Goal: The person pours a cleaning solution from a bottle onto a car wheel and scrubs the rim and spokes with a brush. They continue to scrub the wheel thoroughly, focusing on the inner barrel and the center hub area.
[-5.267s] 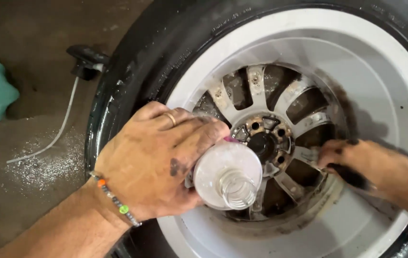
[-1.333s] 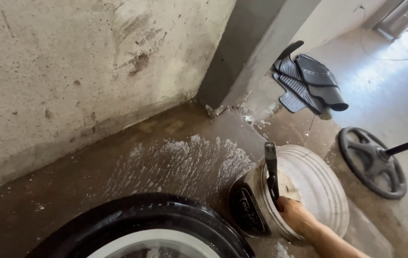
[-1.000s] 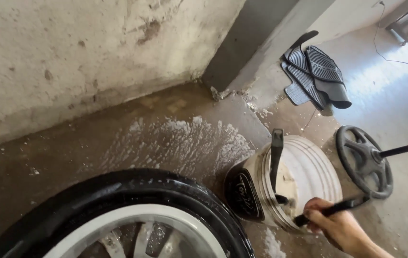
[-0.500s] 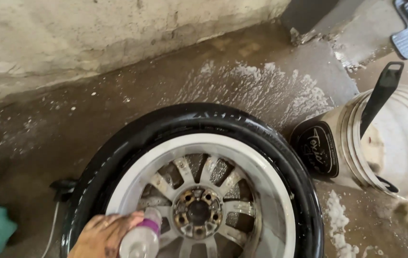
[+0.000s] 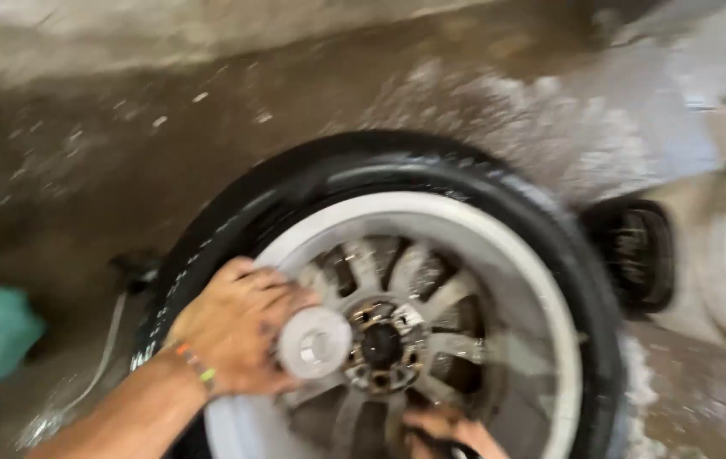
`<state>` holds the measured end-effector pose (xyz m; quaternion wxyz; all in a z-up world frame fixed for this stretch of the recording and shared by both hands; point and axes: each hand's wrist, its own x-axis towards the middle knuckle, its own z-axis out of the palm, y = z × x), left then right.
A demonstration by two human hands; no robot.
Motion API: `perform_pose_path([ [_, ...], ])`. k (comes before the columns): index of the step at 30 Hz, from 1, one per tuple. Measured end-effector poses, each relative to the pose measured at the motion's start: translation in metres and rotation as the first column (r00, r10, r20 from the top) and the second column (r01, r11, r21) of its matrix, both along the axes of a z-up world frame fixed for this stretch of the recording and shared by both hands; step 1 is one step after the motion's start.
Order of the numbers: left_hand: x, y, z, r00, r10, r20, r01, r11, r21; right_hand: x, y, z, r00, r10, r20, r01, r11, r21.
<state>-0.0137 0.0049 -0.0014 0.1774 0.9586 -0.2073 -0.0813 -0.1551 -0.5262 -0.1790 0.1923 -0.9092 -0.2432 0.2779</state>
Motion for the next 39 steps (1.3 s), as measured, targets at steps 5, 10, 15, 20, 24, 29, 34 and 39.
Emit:
perform_pose_path([
  [5,0.01,0.001,0.017,0.986,-0.12,-0.119,0.128,0.99,0.065,0.081,0.143,0.091,0.921,0.167,-0.352,-0.118,0.98,0.158],
  [10,0.018,0.006,0.028,0.957,-0.159,-0.242,0.159,0.987,-0.021,0.097,0.116,0.096,0.862,0.065,-0.503,-0.149,0.98,-0.129],
  [15,0.016,0.015,0.02,0.971,-0.196,-0.139,0.176,0.973,-0.147,0.107,0.124,0.112,0.858,-0.181,-0.48,0.205,0.979,-0.003],
  [20,0.012,0.016,0.022,0.961,-0.214,-0.176,0.196,0.974,-0.117,0.115,0.144,0.137,0.86,0.091,-0.503,-0.047,0.994,0.099],
  [24,0.006,0.019,0.017,0.97,-0.201,-0.14,0.179,0.972,-0.15,0.103,0.138,0.118,0.905,0.067,-0.42,-0.026,0.994,0.102],
  [29,0.008,0.018,0.015,0.973,-0.209,-0.094,0.195,0.97,-0.143,0.098,0.128,0.115,0.902,-0.06,-0.427,0.061,0.998,-0.013],
  [34,0.011,0.01,0.014,0.97,-0.224,-0.095,0.216,0.972,-0.091,0.088,0.13,0.11,0.928,-0.054,-0.369,-0.012,0.985,-0.173],
  [39,0.003,0.014,0.008,0.964,-0.24,-0.112,0.241,0.971,-0.01,0.077,0.145,0.112,0.896,0.167,-0.411,-0.208,0.977,-0.056],
])
